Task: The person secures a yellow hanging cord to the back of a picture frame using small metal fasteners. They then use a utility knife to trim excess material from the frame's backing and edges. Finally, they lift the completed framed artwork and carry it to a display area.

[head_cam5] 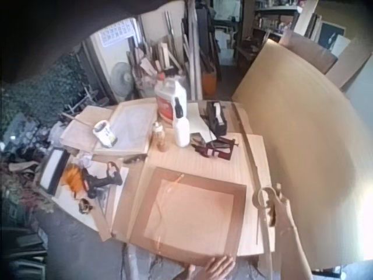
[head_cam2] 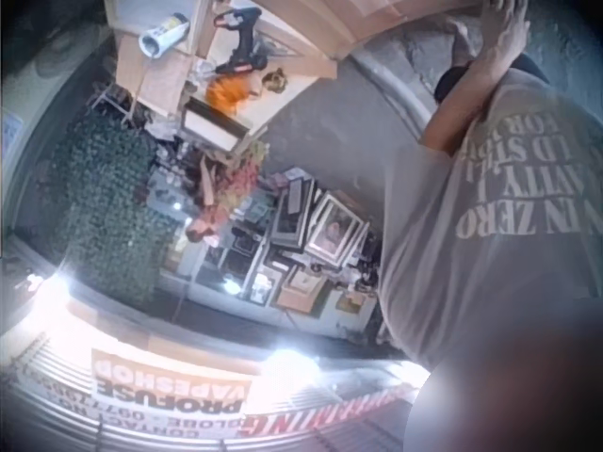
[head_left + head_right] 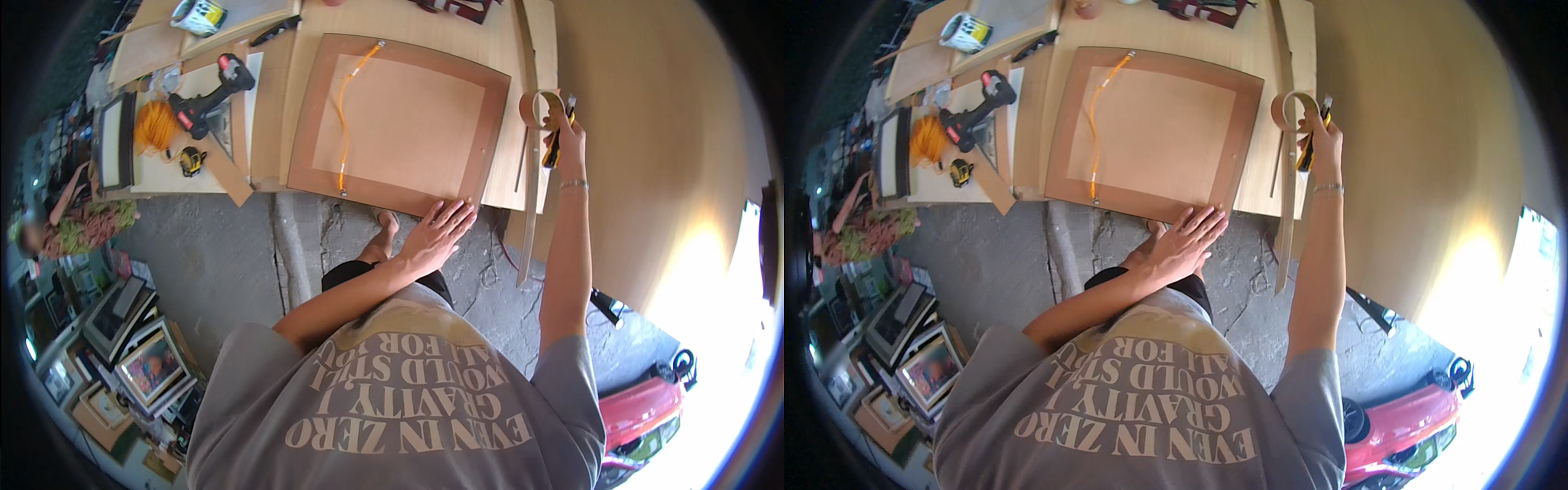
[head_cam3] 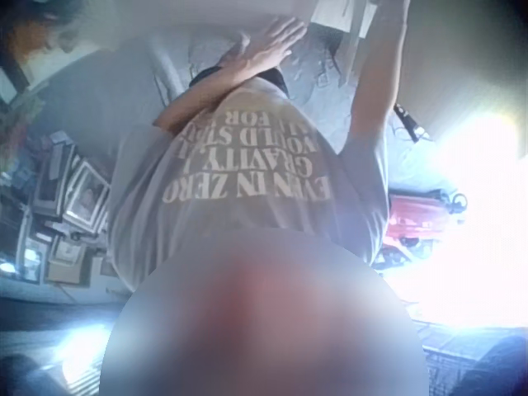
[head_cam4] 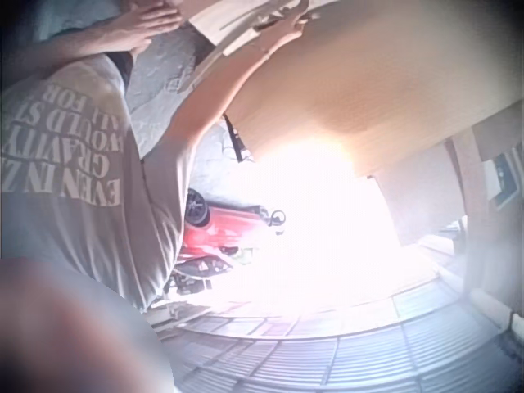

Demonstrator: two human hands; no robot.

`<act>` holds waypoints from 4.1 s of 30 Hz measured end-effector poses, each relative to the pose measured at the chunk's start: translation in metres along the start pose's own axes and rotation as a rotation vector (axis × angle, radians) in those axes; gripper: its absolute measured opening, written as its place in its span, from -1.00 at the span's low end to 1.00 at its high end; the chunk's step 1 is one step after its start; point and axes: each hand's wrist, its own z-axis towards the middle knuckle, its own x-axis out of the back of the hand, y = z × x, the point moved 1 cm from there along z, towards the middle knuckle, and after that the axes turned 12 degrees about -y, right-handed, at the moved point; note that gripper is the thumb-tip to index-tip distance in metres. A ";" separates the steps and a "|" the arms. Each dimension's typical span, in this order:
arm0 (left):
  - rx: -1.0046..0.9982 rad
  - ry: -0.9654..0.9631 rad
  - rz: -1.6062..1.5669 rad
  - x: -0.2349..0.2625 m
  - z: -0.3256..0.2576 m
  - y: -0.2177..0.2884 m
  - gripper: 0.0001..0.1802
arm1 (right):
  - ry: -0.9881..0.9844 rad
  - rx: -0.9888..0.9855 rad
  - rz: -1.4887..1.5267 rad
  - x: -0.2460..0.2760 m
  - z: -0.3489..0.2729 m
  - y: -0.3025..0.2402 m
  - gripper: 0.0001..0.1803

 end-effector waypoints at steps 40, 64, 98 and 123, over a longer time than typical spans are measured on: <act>0.837 1.275 -1.775 -0.043 -0.034 -0.063 -0.60 | -0.718 1.108 -0.993 -0.148 -0.063 0.026 -0.36; 0.822 1.184 -1.939 -0.051 -0.035 -0.076 -0.39 | -0.585 0.433 -1.169 -0.076 -0.149 0.054 -0.26; 0.802 0.993 -1.875 -0.042 -0.045 -0.079 -0.54 | -0.193 0.232 -0.932 -0.070 -0.150 0.076 -0.04; 0.727 0.554 -1.912 -0.034 -0.036 -0.019 -0.63 | -0.326 0.763 -1.221 -0.163 0.086 -0.028 -0.35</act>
